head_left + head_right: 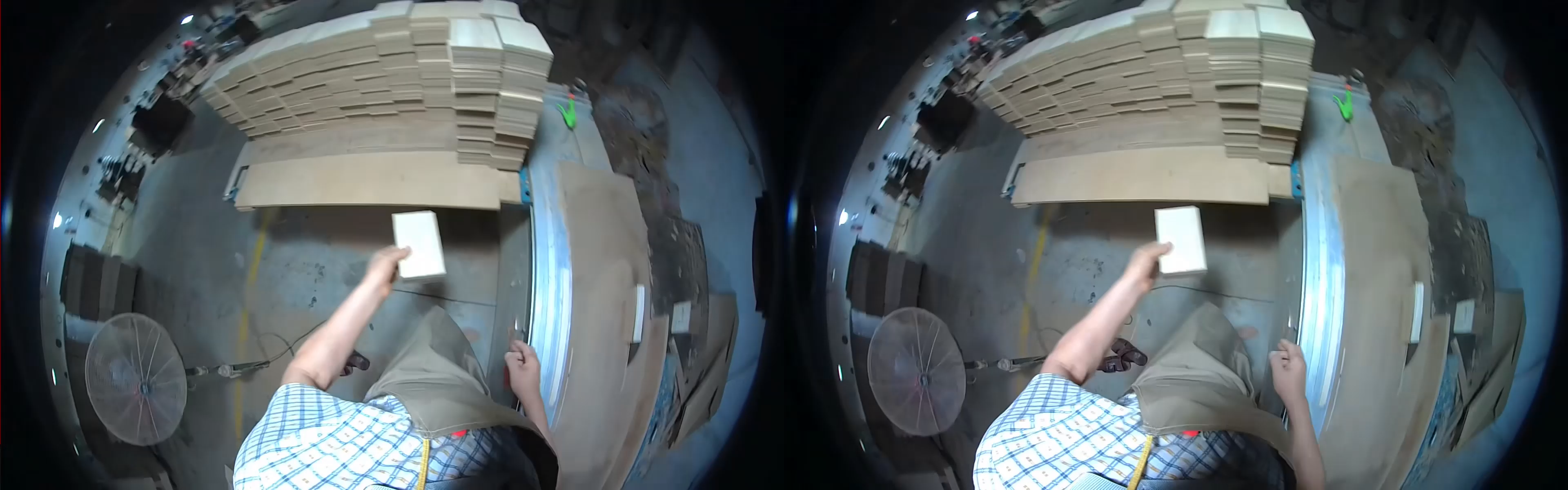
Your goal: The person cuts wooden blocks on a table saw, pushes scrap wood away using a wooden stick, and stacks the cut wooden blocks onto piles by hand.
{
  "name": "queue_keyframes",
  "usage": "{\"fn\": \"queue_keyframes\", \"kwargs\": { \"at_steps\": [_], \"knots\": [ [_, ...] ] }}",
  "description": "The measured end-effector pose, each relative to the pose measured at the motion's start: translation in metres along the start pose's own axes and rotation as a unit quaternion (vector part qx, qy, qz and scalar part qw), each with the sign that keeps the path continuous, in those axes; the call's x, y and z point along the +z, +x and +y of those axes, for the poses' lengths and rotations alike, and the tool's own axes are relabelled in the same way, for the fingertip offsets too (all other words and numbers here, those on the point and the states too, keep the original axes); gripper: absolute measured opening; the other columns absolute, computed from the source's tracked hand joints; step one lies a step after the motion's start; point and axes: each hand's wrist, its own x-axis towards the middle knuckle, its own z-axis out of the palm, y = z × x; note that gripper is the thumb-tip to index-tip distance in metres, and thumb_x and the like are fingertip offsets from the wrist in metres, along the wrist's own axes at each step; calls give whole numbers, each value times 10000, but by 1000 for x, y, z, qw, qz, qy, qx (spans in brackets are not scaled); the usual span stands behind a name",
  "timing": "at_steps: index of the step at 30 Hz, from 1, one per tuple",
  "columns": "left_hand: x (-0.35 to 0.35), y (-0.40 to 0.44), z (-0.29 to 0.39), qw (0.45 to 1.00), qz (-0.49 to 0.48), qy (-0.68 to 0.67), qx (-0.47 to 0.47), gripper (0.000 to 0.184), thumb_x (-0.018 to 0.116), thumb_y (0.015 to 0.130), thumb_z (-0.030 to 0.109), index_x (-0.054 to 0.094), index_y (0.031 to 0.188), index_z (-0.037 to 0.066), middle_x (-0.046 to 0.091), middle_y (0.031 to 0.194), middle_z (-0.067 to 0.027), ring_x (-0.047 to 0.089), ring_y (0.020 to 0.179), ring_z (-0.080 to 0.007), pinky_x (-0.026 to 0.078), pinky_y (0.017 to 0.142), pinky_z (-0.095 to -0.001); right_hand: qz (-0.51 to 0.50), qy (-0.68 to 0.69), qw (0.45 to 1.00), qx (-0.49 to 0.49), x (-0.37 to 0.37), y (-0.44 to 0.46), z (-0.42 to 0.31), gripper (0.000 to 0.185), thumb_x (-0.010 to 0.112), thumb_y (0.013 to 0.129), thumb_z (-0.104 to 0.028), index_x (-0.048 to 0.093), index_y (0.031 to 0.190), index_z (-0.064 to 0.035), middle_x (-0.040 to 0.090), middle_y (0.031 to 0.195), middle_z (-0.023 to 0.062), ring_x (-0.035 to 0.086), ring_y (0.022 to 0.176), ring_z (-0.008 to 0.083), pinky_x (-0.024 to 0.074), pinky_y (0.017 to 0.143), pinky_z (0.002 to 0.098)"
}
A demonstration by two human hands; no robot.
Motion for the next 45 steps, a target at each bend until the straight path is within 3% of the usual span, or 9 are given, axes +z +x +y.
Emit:
{"fn": "queue_keyframes", "kwargs": {
  "at_steps": [4,7,16,26,28,34,38,43,45],
  "knots": [
    [-42,47,48,999,14,14,-25,388,734,943,189,659,1248,-38,709,1243,-151,663,1173,-270,498,1047,-408,-12,16,999,47,15,-46,41,354,709,921,-122,656,1241,21,698,1110,171,703,949,212,564,839,327],
    [-38,107,81,1000,-5,-2,-3,234,788,911,275,724,1063,108,735,963,-22,674,860,-148,489,703,-312,4,1,994,106,20,-50,58,339,714,912,-123,671,1218,17,703,1020,137,691,912,199,552,827,325],
    [35,307,165,996,-51,48,-55,389,815,888,247,677,1184,36,722,1096,-81,677,1010,-203,533,922,-375,-38,-34,983,175,57,20,-19,346,700,932,-155,658,1203,57,691,1020,138,678,876,202,540,806,315],
    [127,336,204,975,-44,179,-120,368,777,924,330,676,1190,97,709,1091,-28,637,1015,-195,479,847,-330,-12,-33,977,210,66,57,-68,260,690,949,-120,640,1166,15,681,1032,136,667,895,202,523,830,322],
    [118,362,195,967,-68,217,-118,488,751,934,271,630,1327,9,672,1316,-161,622,1186,-300,489,995,-427,-5,-49,977,209,57,65,-70,206,692,945,-130,638,1090,6,670,985,166,662,869,246,521,825,352],
    [70,454,166,961,-197,124,-150,486,662,1015,264,554,1424,25,658,1365,-135,646,1220,-291,519,1075,-430,296,-276,902,151,17,77,-39,383,710,881,-155,636,1224,-3,629,1155,234,621,1082,407,504,946,472],
    [84,409,192,952,-200,156,-171,364,649,1042,334,643,1299,76,718,1256,-23,681,1126,-163,540,910,-317,403,-427,786,192,-17,37,-4,477,713,854,-168,618,1282,22,619,1230,217,583,1173,421,484,1016,499],
    [55,325,172,957,-55,259,115,231,641,1022,179,654,1180,12,649,905,-30,559,686,-92,448,645,-219,376,-403,783,289,-22,-25,44,375,697,858,-189,641,1184,-11,603,1235,203,577,1173,381,475,1035,481],
    [69,227,159,943,-127,278,134,231,616,1052,170,657,1224,22,673,954,-45,593,738,-89,480,684,-220,301,-440,809,248,-22,-38,56,272,676,883,-189,643,1099,-28,611,1143,190,585,1136,380,472,1020,484]
  ]
}}
